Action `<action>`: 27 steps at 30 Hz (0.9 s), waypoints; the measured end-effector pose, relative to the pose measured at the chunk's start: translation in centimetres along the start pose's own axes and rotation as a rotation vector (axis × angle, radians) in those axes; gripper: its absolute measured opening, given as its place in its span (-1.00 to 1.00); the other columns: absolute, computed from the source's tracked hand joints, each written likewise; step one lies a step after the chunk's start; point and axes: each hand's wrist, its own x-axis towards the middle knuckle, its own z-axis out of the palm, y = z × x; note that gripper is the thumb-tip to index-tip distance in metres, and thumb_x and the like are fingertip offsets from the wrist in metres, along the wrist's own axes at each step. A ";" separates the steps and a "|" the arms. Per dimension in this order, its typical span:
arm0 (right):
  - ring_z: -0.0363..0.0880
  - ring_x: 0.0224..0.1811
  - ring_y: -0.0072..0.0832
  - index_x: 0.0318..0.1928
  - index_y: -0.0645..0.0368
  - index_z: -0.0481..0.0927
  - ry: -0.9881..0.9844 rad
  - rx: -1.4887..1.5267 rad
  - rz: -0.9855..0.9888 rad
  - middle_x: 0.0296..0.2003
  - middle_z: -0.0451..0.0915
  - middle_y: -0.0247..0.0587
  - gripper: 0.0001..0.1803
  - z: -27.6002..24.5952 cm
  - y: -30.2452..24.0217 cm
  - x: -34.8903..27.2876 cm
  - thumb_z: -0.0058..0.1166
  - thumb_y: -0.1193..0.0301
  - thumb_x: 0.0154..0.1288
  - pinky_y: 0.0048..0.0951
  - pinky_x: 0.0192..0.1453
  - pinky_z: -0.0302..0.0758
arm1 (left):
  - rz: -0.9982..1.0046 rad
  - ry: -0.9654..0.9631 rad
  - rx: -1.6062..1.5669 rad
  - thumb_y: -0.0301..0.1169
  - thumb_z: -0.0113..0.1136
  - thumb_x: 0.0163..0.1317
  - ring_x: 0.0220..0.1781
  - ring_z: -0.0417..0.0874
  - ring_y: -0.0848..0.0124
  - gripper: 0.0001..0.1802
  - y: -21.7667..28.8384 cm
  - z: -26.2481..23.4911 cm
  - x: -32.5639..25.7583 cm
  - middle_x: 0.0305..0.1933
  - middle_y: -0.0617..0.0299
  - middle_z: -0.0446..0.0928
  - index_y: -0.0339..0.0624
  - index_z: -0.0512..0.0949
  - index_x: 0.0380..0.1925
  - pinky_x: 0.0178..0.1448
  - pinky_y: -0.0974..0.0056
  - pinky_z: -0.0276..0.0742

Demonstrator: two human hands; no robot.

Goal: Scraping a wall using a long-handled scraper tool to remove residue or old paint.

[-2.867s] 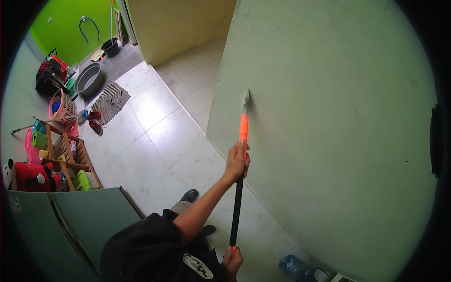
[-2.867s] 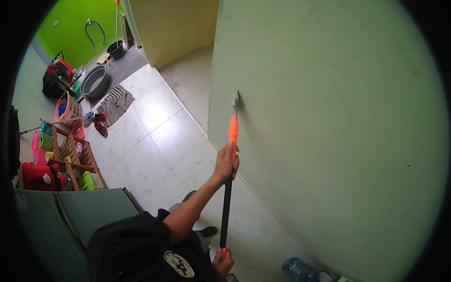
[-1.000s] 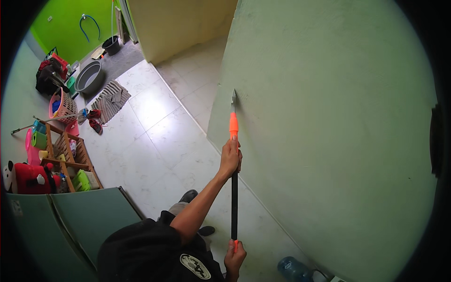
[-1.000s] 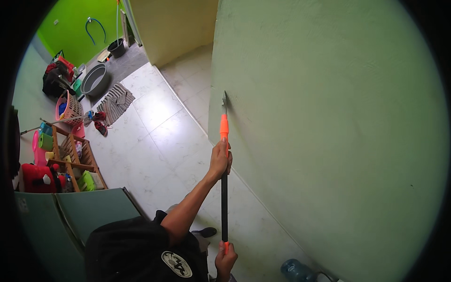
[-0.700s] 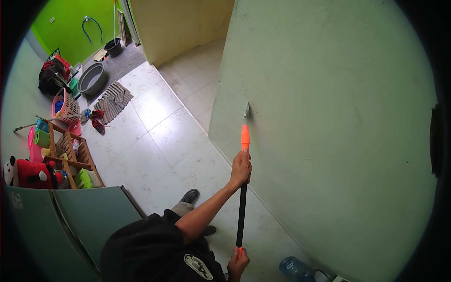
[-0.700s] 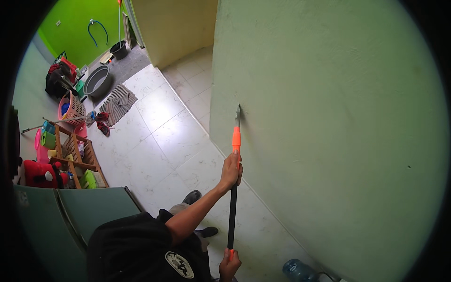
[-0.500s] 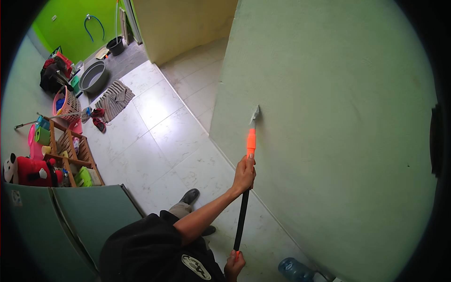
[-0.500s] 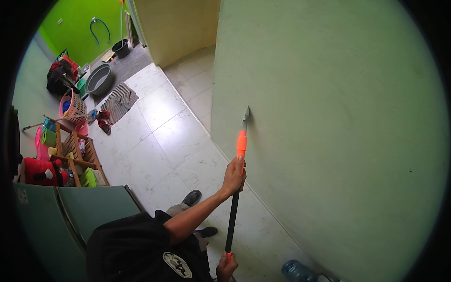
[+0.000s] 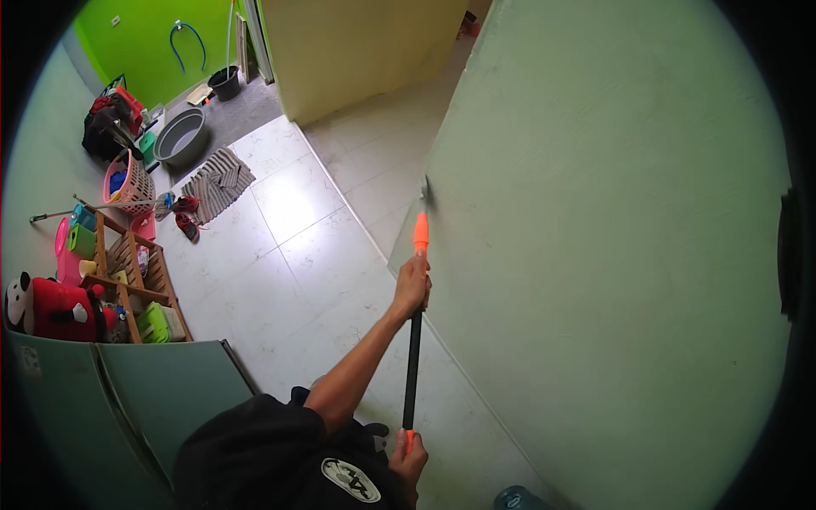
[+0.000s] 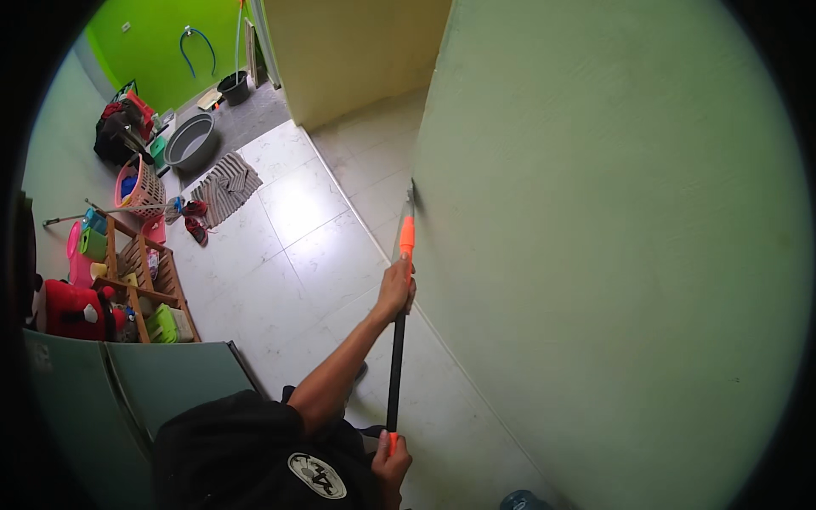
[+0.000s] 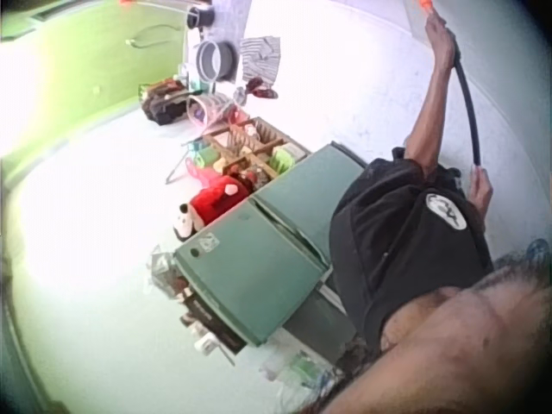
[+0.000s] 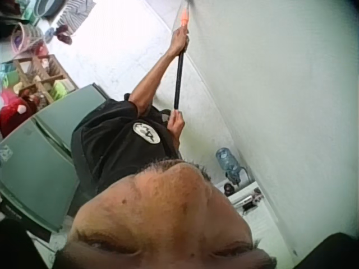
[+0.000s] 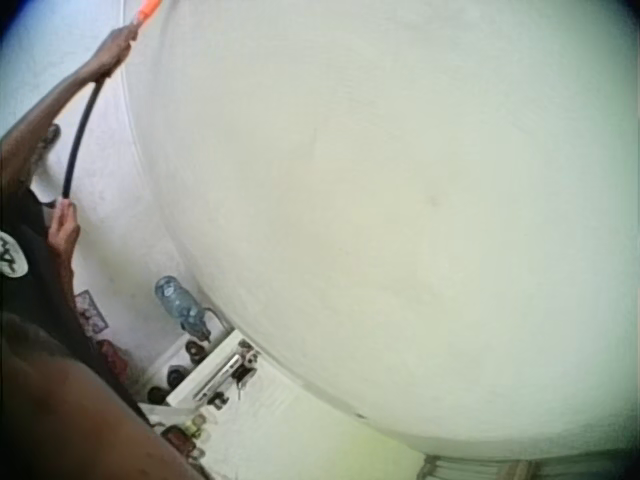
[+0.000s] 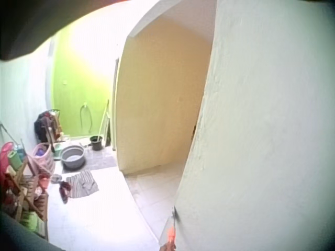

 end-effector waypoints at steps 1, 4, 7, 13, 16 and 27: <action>0.36 -0.63 -0.33 -0.40 0.28 0.47 0.018 -0.010 0.024 -0.66 0.38 -0.13 -0.56 -0.4 0.2 -0.3 0.07 0.20 0.60 -0.20 -0.47 0.31 | 0.055 -0.010 -0.020 0.20 -0.26 0.63 -0.89 0.23 0.50 -0.40 0.0 0.5 -0.7 -0.75 0.36 0.24 -0.12 0.33 -0.28 -0.82 0.32 0.18; 0.35 -0.64 -0.37 -0.40 0.27 0.47 0.028 -0.024 0.000 -0.67 0.38 -0.17 -0.56 -1.5 2.1 -0.8 0.06 0.20 0.61 -0.24 -0.47 0.31 | 0.050 0.003 -0.067 0.17 -0.25 0.64 -0.89 0.23 0.51 -0.42 0.7 2.0 -2.0 -0.74 0.36 0.24 -0.13 0.34 -0.28 -0.83 0.32 0.18; 0.33 -0.63 -0.50 -0.42 0.24 0.46 -0.016 0.025 0.003 -0.66 0.37 -0.28 -0.56 -2.6 5.3 -1.6 0.06 0.20 0.61 -0.32 -0.49 0.29 | 0.024 -0.006 -0.088 0.13 -0.23 0.65 -0.89 0.23 0.51 -0.45 1.1 3.5 -3.2 -0.74 0.36 0.24 -0.13 0.35 -0.28 -0.83 0.32 0.17; 0.31 -0.60 -0.63 -0.46 0.19 0.43 0.029 0.289 0.125 -0.64 0.37 -0.44 -0.52 -3.3 11.1 -4.8 0.02 0.16 0.63 -0.45 -0.50 0.24 | 0.156 0.016 0.014 0.04 -0.14 0.65 -0.74 0.37 0.53 -0.49 -1.3 8.6 -9.6 -0.72 0.36 0.29 -0.16 0.39 -0.32 -0.65 0.32 0.28; 0.31 -0.61 -0.62 -0.47 0.18 0.44 0.050 0.281 0.124 -0.65 0.37 -0.44 -0.51 -2.5 11.6 -4.2 0.00 0.16 0.64 -0.44 -0.51 0.25 | 0.130 -0.031 0.045 0.02 -0.11 0.65 -0.72 0.39 0.53 -0.50 -0.6 8.7 -9.3 -0.71 0.36 0.31 -0.17 0.42 -0.32 -0.59 0.30 0.31; 0.42 -0.66 -0.19 -0.46 0.23 0.46 0.174 0.055 0.118 -0.68 0.39 -0.08 -0.60 0.6 9.4 -4.9 0.08 0.26 0.54 -0.14 -0.51 0.29 | 0.224 0.036 0.194 -0.07 -0.11 0.65 -0.61 0.48 0.44 -0.54 -2.1 5.9 -6.7 -0.61 0.21 0.41 -0.22 0.47 -0.29 -0.50 0.19 0.37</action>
